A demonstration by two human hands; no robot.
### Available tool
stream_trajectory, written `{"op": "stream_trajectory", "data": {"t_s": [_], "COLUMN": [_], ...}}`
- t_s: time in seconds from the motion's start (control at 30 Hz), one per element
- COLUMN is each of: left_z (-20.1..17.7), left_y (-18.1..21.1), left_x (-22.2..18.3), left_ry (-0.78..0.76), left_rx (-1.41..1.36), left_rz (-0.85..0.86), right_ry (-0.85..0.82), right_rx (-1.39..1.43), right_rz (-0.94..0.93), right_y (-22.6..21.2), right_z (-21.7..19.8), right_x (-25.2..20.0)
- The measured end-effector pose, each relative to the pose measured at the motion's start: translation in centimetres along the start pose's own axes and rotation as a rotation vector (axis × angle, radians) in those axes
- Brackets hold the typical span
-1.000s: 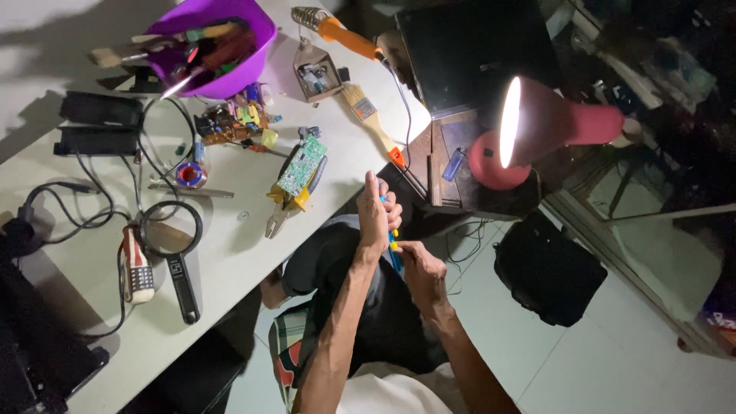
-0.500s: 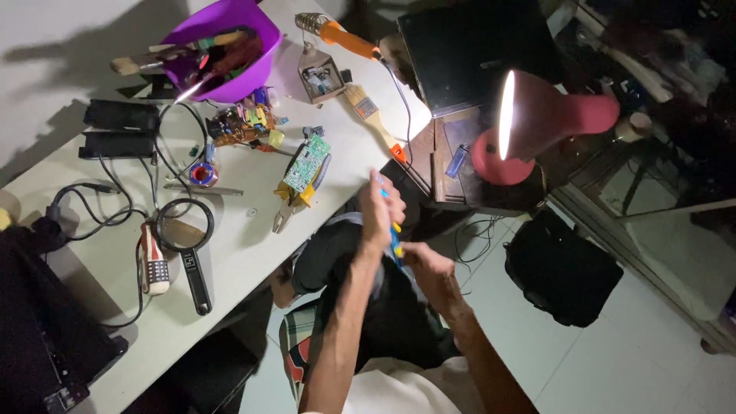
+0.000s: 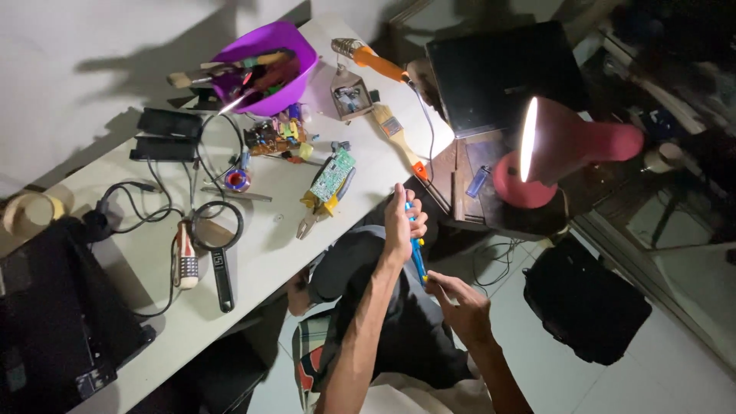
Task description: A person is repairing a circuit board using a screwdriver and a desoldering pump at a workbench.
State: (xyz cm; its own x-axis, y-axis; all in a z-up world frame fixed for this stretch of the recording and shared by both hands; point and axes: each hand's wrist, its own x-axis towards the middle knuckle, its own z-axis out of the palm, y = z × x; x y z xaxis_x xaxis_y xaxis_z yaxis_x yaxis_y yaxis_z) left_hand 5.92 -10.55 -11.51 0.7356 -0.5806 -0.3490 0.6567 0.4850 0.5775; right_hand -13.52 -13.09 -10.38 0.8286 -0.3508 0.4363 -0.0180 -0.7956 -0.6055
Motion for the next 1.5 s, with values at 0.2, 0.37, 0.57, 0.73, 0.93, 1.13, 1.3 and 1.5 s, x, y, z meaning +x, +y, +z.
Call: {"op": "stream_trajectory", "data": {"t_s": [0.2, 0.37, 0.57, 0.73, 0.93, 1.13, 1.3, 1.5], "left_z": [-0.2, -0.6, -1.8, -2.2, -1.6, -1.4, -1.0, -1.1], "left_y": [-0.1, -0.3, -0.5, 0.4, 0.3, 0.0, -0.5, 0.2], "left_x": [0.0, -1.4, -0.8, -0.2, -0.5, -0.4, -0.3, -0.4], "left_ry": [0.092, 0.068, 0.072, 0.077, 0.076, 0.086, 0.031, 0.071], "left_rx": [-0.053, -0.023, 0.030, 0.081, 0.040, 0.170, 0.096, 0.020], "left_rz": [-0.068, -0.070, -0.019, 0.033, 0.015, 0.063, 0.008, -0.050], "right_ry": [0.071, 0.083, 0.188, 0.193, 0.129, 0.067, 0.066, 0.140], "right_rx": [-0.076, -0.078, -0.059, -0.016, -0.042, 0.062, -0.011, -0.026], "right_rz": [-0.101, 0.007, 0.094, 0.096, 0.079, 0.103, 0.073, 0.116], "right_y": [0.7, 0.9, 2.1, 2.6, 3.5, 3.0, 1.3, -0.3], "right_z": [0.9, 3.1, 6.6, 7.4, 6.5, 5.6, 3.7, 2.4], "right_x": [-1.0, -0.7, 0.9, 1.8, 1.7, -0.2, -1.3, -0.3]}}
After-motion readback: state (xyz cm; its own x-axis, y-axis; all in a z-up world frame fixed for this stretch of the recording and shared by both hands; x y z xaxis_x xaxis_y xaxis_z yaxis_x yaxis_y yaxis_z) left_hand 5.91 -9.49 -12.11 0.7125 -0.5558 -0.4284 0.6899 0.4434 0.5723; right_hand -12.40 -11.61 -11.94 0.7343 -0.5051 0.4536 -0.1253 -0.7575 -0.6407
